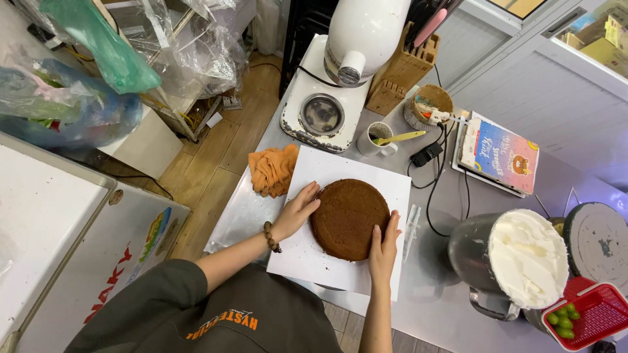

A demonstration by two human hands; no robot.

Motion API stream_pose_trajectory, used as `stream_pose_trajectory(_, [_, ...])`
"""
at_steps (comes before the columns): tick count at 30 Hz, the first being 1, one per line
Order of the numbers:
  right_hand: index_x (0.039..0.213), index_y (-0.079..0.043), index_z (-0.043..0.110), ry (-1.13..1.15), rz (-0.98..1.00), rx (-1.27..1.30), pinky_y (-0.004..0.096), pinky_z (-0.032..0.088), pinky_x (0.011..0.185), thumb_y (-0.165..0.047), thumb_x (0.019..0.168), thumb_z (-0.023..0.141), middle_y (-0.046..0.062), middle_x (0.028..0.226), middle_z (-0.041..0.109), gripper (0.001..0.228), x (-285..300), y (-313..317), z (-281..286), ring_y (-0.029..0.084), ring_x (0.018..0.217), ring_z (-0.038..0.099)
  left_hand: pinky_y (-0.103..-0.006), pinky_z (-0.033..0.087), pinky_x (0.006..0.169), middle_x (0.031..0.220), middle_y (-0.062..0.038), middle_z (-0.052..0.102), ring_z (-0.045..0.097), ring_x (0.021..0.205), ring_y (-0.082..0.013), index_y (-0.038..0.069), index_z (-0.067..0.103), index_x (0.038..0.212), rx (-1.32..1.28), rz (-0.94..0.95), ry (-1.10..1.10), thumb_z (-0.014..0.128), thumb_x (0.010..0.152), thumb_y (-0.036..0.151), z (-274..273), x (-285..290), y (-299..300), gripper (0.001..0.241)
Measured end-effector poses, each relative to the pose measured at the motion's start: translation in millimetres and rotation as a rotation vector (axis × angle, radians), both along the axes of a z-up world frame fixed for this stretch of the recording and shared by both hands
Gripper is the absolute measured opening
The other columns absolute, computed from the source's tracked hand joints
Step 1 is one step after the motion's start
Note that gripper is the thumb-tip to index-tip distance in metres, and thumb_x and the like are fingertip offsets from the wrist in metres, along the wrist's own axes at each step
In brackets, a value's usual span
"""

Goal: The person spreads white cream on a chocolate cake layer with a spatula, places a second cake layer on top, spreads more cream over it, then carries the cake board to a refrigerator and places the cake inside. They then handle a red basket with a phone and tidy items on a shelf.

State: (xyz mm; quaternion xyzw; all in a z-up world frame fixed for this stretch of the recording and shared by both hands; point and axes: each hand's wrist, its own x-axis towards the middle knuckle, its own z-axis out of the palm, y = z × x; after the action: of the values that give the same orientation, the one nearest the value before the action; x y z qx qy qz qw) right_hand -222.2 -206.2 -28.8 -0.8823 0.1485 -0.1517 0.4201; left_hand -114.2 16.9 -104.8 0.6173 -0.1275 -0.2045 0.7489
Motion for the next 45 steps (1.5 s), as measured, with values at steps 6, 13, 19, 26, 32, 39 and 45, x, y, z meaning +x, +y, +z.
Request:
stream_pose_trajectory(6, [0.162, -0.005, 0.019, 0.029, -0.021, -0.01, 0.047, -0.004, 0.127, -0.024, 0.107, 0.042, 0.019, 0.168, 0.023, 0.062, 3, 5, -2, 0.03, 0.158, 0.012, -0.0379, 0.029, 0.122, 0.164, -0.021, 0.031, 0.033, 0.152, -0.0307, 0.002, 0.015, 0.161, 0.154, -0.097, -0.092, 0.059, 0.098, 0.037, 35, 5, 7, 0.084])
stream_pose_trajectory(13, [0.162, -0.004, 0.021, -0.032, -0.033, 0.04, 0.044, 0.005, 0.127, -0.025, 0.108, 0.044, 0.019, 0.17, 0.021, 0.063, -16, -19, -14, 0.03, 0.159, 0.014, -0.0473, 0.023, 0.127, 0.168, -0.02, 0.028, 0.024, 0.158, -0.0349, 0.0, 0.033, 0.158, 0.731, -0.256, -1.181, 0.059, 0.098, 0.056, 75, -17, -51, 0.086])
stream_pose_trajectory(19, [0.158, -0.002, 0.037, -0.13, -0.503, 0.207, 0.039, 0.026, 0.123, -0.024, 0.106, 0.054, 0.015, 0.165, 0.037, 0.059, -94, -83, -56, 0.028, 0.152, 0.035, -0.0473, 0.017, 0.125, 0.166, -0.023, 0.024, 0.021, 0.155, -0.0349, -0.008, 0.033, 0.153, 0.735, -0.456, -1.275, 0.049, 0.091, 0.073, 52, -16, -67, 0.103])
stream_pose_trajectory(26, [0.149, -0.001, 0.048, 0.295, -0.557, 0.113, 0.045, 0.054, 0.087, -0.018, 0.082, 0.074, 0.019, 0.125, 0.063, 0.073, -153, -141, -180, 0.03, 0.103, 0.065, -0.0517, 0.013, 0.125, 0.166, -0.022, 0.023, 0.017, 0.156, -0.0348, -0.005, 0.034, 0.154, 0.868, -0.557, -1.279, 0.048, 0.093, 0.072, 65, -8, -87, 0.099])
stream_pose_trajectory(32, [0.15, 0.003, 0.045, 0.28, -0.425, -0.274, 0.04, 0.053, 0.075, -0.022, 0.09, 0.069, 0.02, 0.106, 0.064, 0.07, -132, -131, -187, 0.032, 0.087, 0.064, -0.0609, 0.008, 0.123, 0.167, -0.017, 0.022, 0.014, 0.155, -0.0394, 0.013, 0.038, 0.157, 0.805, -0.394, -1.269, 0.052, 0.088, 0.072, 49, 0, -92, 0.092])
stream_pose_trajectory(39, [0.142, 0.0, 0.055, 0.684, -0.654, 0.431, 0.056, 0.043, 0.066, -0.047, 0.117, 0.031, 0.028, 0.102, 0.067, 0.059, -93, -81, -62, 0.052, 0.078, 0.059, -0.0639, 0.001, 0.122, 0.168, -0.016, 0.013, 0.007, 0.156, -0.0409, 0.02, 0.034, 0.157, 0.892, -0.584, -1.131, 0.051, 0.083, 0.078, 94, -13, -78, 0.095])
stream_pose_trajectory(45, [0.154, -0.01, 0.041, 0.256, -0.332, -0.154, 0.04, 0.053, 0.079, -0.023, 0.094, 0.065, 0.019, 0.112, 0.067, 0.066, -147, -149, -127, 0.026, 0.095, 0.067, -0.0677, 0.008, 0.12, 0.166, -0.026, 0.014, 0.009, 0.154, -0.0434, 0.011, 0.031, 0.162, 0.737, -0.2, -1.068, 0.058, 0.087, 0.073, 121, 7, -49, 0.101])
